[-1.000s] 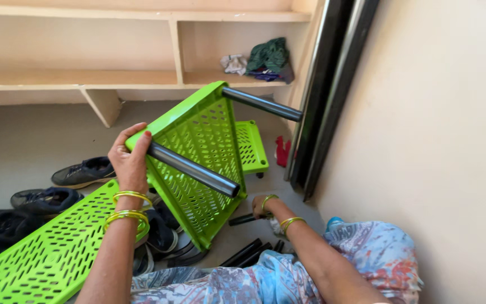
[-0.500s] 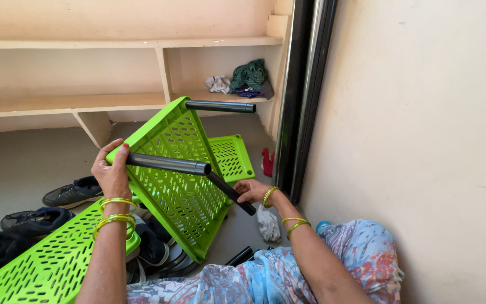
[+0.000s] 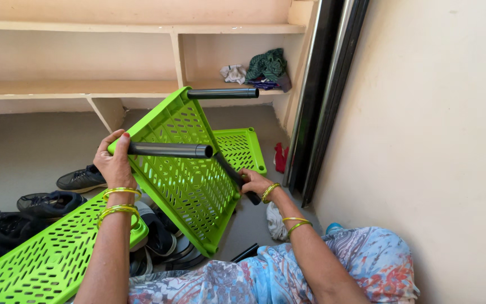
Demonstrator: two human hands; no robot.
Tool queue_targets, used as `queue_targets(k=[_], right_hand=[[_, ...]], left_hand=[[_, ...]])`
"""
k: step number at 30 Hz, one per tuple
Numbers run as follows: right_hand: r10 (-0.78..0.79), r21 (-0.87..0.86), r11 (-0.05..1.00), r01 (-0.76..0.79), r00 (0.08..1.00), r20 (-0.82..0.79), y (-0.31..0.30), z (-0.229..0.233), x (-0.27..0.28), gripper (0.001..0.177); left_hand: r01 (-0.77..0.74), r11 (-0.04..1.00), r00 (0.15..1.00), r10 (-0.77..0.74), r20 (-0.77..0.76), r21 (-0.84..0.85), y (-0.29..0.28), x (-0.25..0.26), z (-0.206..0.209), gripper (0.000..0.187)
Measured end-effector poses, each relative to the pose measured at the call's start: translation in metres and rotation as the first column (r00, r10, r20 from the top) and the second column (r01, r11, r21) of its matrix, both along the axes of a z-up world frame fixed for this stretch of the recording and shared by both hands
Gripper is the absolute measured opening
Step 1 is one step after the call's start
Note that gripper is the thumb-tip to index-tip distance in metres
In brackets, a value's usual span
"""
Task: The person assembles a green plastic shelving unit by inserting black cylindrical rods into the corner holes of the shelves. They handle multiple shelves and rods, aligning and pushing the rods into place while seated on the floor.
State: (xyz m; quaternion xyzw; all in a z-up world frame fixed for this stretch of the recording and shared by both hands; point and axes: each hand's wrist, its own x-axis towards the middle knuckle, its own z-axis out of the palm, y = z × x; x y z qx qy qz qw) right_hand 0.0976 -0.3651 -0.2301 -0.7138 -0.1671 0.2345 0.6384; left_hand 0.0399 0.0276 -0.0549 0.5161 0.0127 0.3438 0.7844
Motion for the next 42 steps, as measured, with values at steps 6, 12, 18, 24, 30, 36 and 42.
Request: queue_targets(k=[6, 12, 18, 24, 30, 36, 42], right_hand=[[-0.585, 0.041, 0.811, 0.583, 0.809, 0.058, -0.015, -0.013, 0.021, 0.028], [-0.506, 0.078, 0.858, 0.508, 0.81, 0.295, -0.034, 0.004, 0.022, 0.05], [-0.438, 0.016, 0.897, 0.443, 0.881, 0.181, -0.046, 0.009, 0.016, 0.037], [-0.518, 0.164, 0.856, 0.491, 0.808, 0.281, -0.033, 0.05, 0.006, 0.038], [-0.506, -0.207, 0.67, 0.713, 0.643, 0.575, -0.026, 0.146, -0.028, 0.046], [-0.124, -0.249, 0.53, 0.811, 0.364, 0.923, -0.011, 0.206, -0.062, 0.047], [0.145, -0.349, 0.524, 0.777, 0.322, 0.935, -0.018, 0.216, -0.073, 0.035]], left_hand=[[0.055, 0.998, 0.998, -0.055, -0.016, 0.006, -0.012, -0.015, 0.017, 0.025], [0.223, 0.961, 0.974, -0.225, 0.007, -0.16, -0.002, -0.033, 0.039, 0.026], [0.232, 0.967, 0.971, -0.236, -0.026, -0.103, 0.01, -0.019, 0.028, 0.04], [0.049, 0.949, 0.998, -0.058, -0.021, -0.311, 0.047, 0.034, -0.033, 0.072], [0.068, 0.997, 0.779, -0.07, -0.623, -0.027, 0.048, 0.048, -0.127, 0.062], [0.54, 0.261, 0.832, -0.02, -0.555, 0.8, -0.079, -0.009, -0.106, 0.046], [0.157, 0.128, 0.976, -0.173, -0.134, 0.979, -0.126, -0.056, -0.002, 0.035]])
